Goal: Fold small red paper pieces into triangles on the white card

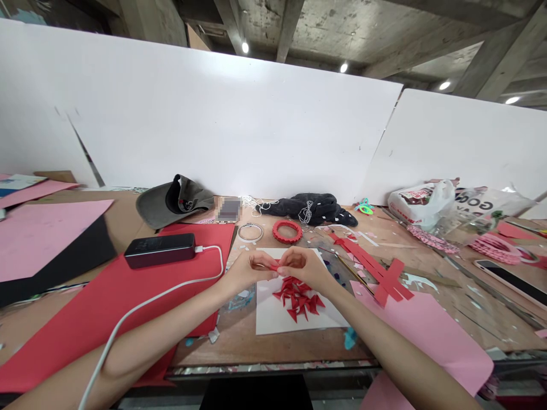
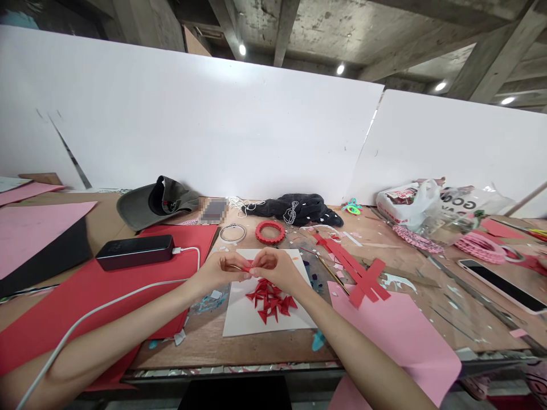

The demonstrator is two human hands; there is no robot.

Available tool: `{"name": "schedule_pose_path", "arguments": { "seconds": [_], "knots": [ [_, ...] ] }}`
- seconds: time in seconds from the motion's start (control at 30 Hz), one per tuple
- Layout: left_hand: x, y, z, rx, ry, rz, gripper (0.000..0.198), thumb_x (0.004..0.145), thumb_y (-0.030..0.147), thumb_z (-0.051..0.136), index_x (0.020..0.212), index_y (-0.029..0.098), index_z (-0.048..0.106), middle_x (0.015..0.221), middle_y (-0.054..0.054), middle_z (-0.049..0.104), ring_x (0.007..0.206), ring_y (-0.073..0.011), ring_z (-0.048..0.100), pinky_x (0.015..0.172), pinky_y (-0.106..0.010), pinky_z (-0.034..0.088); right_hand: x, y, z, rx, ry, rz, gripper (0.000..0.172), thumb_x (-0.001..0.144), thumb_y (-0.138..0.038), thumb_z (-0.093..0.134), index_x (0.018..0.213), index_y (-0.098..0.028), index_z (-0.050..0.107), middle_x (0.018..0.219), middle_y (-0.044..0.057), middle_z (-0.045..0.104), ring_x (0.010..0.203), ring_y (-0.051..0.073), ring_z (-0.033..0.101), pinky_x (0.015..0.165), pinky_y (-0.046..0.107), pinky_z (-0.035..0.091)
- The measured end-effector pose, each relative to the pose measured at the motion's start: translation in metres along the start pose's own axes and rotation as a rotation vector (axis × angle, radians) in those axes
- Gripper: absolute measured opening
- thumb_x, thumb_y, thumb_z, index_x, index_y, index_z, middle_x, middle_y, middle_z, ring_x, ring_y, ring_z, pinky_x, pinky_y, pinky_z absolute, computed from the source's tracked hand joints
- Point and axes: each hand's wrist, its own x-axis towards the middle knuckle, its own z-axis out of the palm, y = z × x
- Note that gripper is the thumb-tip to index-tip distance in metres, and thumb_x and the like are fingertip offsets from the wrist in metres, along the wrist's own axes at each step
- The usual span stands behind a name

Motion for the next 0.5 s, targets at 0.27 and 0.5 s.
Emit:
{"name": "schedule_pose_path", "arguments": {
  "seconds": [0.27, 0.5],
  "knots": [
    [-0.006, 0.011, 0.0, -0.109, 0.032, -0.222, 0.039, 0.057, 0.026, 0.08, 0.093, 0.016, 0.067, 0.082, -0.007, 0.072, 0.081, -0.0196, 0.067, 0.077, -0.032, 0.051, 0.0, 0.001, -0.001, 0.01, -0.005, 0.038, 0.026, 0.064, -0.037, 0.073, 0.077, -0.016, 0.065, 0.075, 0.004, 0.068, 0.067, 0.015, 0.063, 0.064, 0.028, 0.049],
    [-0.003, 0.008, 0.001, -0.092, 0.085, -0.18, 0.036, 0.058, 0.025, 0.079, 0.09, 0.014, 0.067, 0.078, -0.008, 0.072, 0.077, -0.0206, 0.068, 0.072, -0.031, 0.051, -0.007, -0.008, 0.007, -0.321, 0.075, -0.052, 0.019, 0.077, -0.032, 0.059, 0.066, -0.017, 0.064, 0.062, 0.002, 0.064, 0.056, 0.013, 0.055, 0.054, 0.025, 0.043]
  ]
}}
